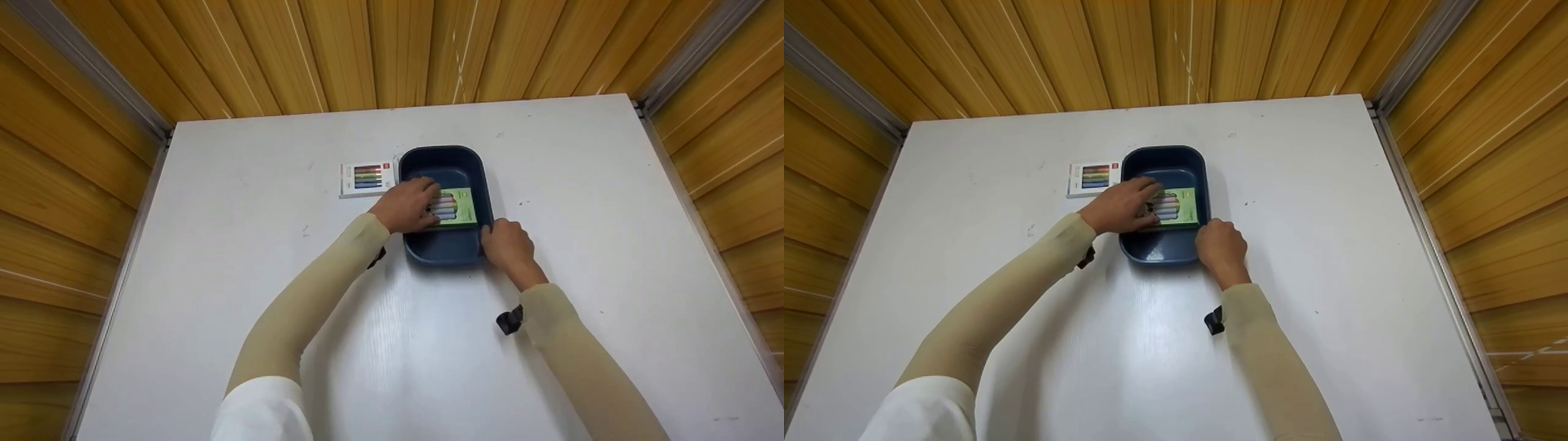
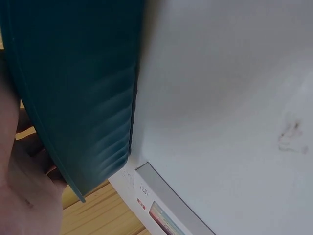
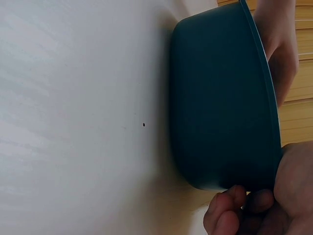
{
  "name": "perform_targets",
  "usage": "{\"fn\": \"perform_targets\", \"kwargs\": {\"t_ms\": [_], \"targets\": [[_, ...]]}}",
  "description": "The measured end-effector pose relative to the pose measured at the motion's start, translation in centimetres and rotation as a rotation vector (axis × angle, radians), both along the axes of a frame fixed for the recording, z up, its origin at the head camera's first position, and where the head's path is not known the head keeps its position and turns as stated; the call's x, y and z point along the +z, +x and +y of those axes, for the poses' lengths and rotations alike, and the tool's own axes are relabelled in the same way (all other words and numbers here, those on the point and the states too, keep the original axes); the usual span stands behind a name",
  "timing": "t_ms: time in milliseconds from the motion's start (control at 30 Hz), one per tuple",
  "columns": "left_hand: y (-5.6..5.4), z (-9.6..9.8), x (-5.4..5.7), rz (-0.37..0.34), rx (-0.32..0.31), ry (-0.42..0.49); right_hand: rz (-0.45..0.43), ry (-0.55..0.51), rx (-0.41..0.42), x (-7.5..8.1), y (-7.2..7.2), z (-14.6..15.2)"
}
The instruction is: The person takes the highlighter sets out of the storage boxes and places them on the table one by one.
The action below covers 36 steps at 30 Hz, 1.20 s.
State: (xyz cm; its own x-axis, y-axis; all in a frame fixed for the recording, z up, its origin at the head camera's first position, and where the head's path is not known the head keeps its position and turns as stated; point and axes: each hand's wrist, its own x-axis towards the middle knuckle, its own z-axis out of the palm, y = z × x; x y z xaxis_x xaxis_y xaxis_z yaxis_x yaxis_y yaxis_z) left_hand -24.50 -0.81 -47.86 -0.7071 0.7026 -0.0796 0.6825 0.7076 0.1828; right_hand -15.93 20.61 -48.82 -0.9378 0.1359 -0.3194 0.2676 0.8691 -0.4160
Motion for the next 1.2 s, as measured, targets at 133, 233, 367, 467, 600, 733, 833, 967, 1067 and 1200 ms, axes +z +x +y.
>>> {"fn": "perform_targets", "kwargs": {"t_ms": [133,233,367,467,600,733,833,967,1067,1200], "targets": [[0.0,0.3,0.1,-0.012,-0.007,-0.016,-0.003,-0.009,-0.002,0.1,-0.1,0.0],[0.1,0.5,0.2,-0.021,-0.004,-0.031,-0.003,-0.010,-0.001,0.2,-0.1,0.0],[0.0,0.7,0.1,-0.025,-0.001,-0.037,0.005,-0.001,0.001,0.2,-0.1,-0.2],[0.0,0.8,0.0,-0.028,0.002,-0.052,0.006,-0.002,-0.003,0.2,-0.1,-0.2],[0.0,1.1,-0.2,-0.039,-0.001,-0.070,0.000,-0.007,-0.011,0.1,0.0,-0.2],[-0.1,1.4,-0.5,-0.043,-0.006,-0.078,-0.003,-0.009,-0.007,0.0,0.0,-0.1],[-0.2,1.6,-0.6,-0.042,-0.008,-0.082,-0.004,-0.010,-0.002,0.0,0.0,0.0],[-0.2,1.8,-0.6,-0.031,-0.012,-0.084,-0.005,-0.007,0.002,0.1,0.0,0.1],[-0.1,1.8,-0.6,-0.024,-0.014,-0.079,-0.004,-0.004,0.003,0.1,-0.1,0.1],[0.0,1.8,-0.4,-0.015,-0.019,-0.071,0.002,-0.002,0.003,0.1,-0.1,0.1]]}}
